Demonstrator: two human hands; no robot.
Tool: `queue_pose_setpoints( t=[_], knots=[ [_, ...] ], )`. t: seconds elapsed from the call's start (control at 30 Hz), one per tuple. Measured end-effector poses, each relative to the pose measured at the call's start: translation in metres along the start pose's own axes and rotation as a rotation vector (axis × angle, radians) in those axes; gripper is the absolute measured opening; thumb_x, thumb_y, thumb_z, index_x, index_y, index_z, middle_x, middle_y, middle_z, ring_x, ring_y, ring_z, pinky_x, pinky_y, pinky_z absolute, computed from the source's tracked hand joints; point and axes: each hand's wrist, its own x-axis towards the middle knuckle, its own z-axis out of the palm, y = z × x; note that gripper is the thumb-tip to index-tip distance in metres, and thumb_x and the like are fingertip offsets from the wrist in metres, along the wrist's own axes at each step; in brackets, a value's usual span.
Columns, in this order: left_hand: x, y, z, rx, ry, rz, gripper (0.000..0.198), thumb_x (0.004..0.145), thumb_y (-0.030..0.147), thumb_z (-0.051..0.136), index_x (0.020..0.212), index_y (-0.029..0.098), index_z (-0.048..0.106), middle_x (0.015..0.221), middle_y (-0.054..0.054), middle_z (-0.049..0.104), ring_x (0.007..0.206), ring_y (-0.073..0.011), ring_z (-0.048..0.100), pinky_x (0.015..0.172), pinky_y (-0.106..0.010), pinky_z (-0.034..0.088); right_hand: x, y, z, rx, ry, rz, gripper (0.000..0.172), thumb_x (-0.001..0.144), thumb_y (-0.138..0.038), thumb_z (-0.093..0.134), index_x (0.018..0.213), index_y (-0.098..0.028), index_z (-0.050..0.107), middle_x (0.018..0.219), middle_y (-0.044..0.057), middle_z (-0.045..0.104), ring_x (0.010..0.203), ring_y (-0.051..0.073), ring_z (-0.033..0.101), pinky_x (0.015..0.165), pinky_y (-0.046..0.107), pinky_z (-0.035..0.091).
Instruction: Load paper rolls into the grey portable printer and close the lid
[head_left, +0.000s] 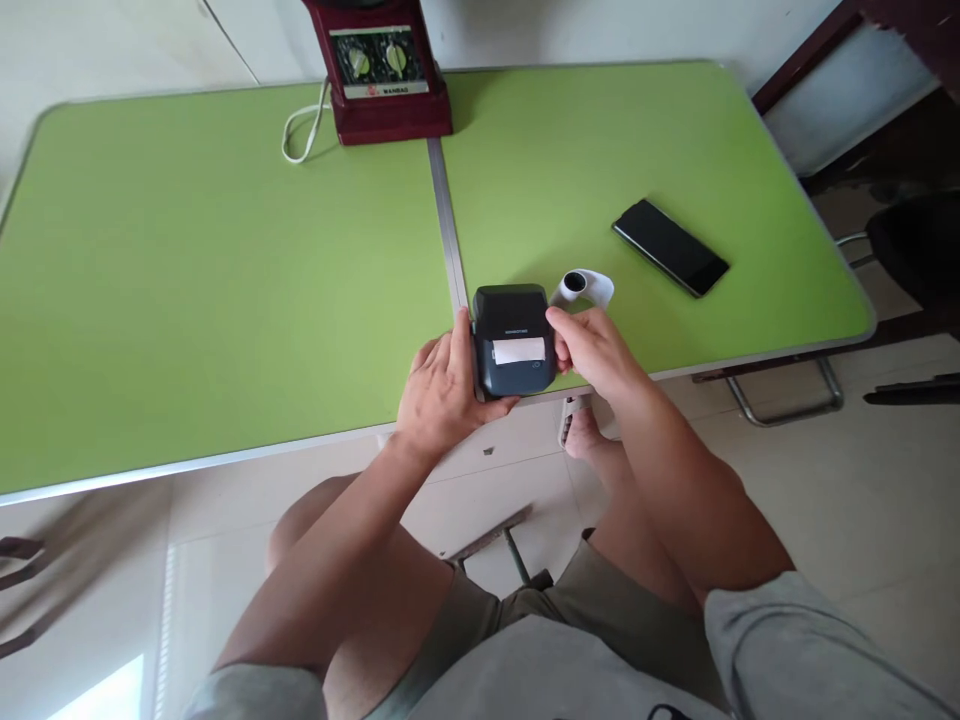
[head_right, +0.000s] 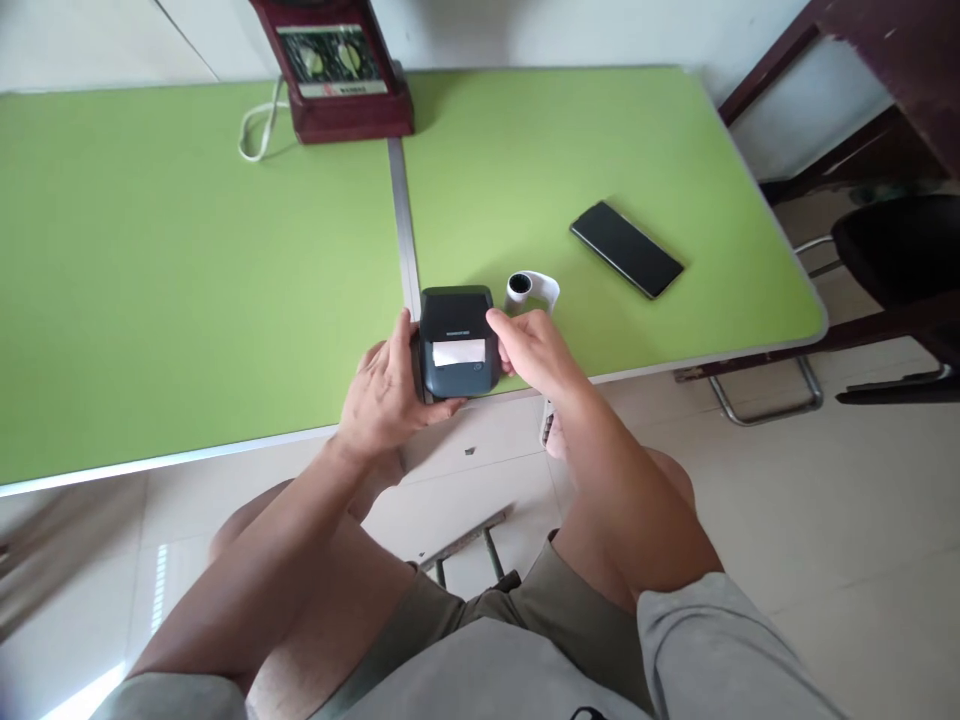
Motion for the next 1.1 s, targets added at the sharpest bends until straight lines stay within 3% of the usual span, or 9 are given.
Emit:
queue_pose_setpoints(
  t=[0.17, 0.43, 0.63, 0.93, 1.1],
  knots=[
    [0.0, -0.003, -0.004, -0.043, -0.04, -0.014, 0.101, 0.089, 0.077, 0.06, 0.155, 0.003, 0.04, 0.144, -0.028, 0.064, 0.135, -0.0364, 0.064, 0.115, -0.05, 0.052, 0.001, 0.006, 0.002, 0.021, -0.003, -0.021, 0.065, 0.099, -0.06, 0.055, 0.047, -0.022, 0.042, 0.042, -0.003, 0.046, 0.042, 0.008, 0.046, 0.047, 0.025, 0.034],
    [0.002, -0.004, -0.012, -0.048, -0.024, -0.056, 0.102, 0.088, 0.086, 0.052, 0.151, 0.006, 0.052, 0.139, -0.024, 0.07, 0.131, -0.0358, 0.068, 0.11, -0.047, 0.057, 0.003, 0.009, -0.002, -0.007, -0.053, -0.04, 0.073, 0.093, -0.081, 0.049, 0.049, -0.023, 0.043, 0.044, -0.002, 0.048, 0.044, 0.01, 0.047, 0.049, 0.028, 0.033],
    [0.006, -0.001, -0.014, -0.024, 0.005, -0.035, 0.103, 0.085, 0.087, 0.055, 0.143, 0.003, 0.06, 0.127, -0.024, 0.075, 0.124, -0.0362, 0.072, 0.106, -0.046, 0.058, 0.002, 0.017, -0.008, -0.041, -0.134, -0.141, 0.072, 0.091, -0.085, 0.048, 0.054, -0.023, 0.044, 0.049, -0.001, 0.051, 0.047, 0.011, 0.048, 0.051, 0.029, 0.031],
    [0.002, -0.003, -0.008, -0.046, -0.011, -0.051, 0.104, 0.085, 0.086, 0.055, 0.148, 0.003, 0.055, 0.142, -0.026, 0.067, 0.133, -0.0369, 0.067, 0.113, -0.051, 0.053, 0.0, 0.006, -0.011, -0.109, -0.179, -0.02, 0.058, 0.086, -0.07, 0.064, 0.058, -0.023, 0.047, 0.054, -0.001, 0.055, 0.052, 0.013, 0.053, 0.054, 0.03, 0.037],
    [0.002, -0.002, -0.007, -0.051, -0.033, -0.081, 0.107, 0.086, 0.088, 0.05, 0.151, 0.003, 0.05, 0.14, -0.026, 0.068, 0.131, -0.0369, 0.068, 0.113, -0.051, 0.051, -0.006, -0.007, -0.011, -0.23, -0.014, -0.125, 0.037, 0.082, -0.046, 0.073, 0.071, -0.024, 0.045, 0.055, -0.006, 0.053, 0.05, 0.012, 0.053, 0.053, 0.029, 0.038]
  ],
)
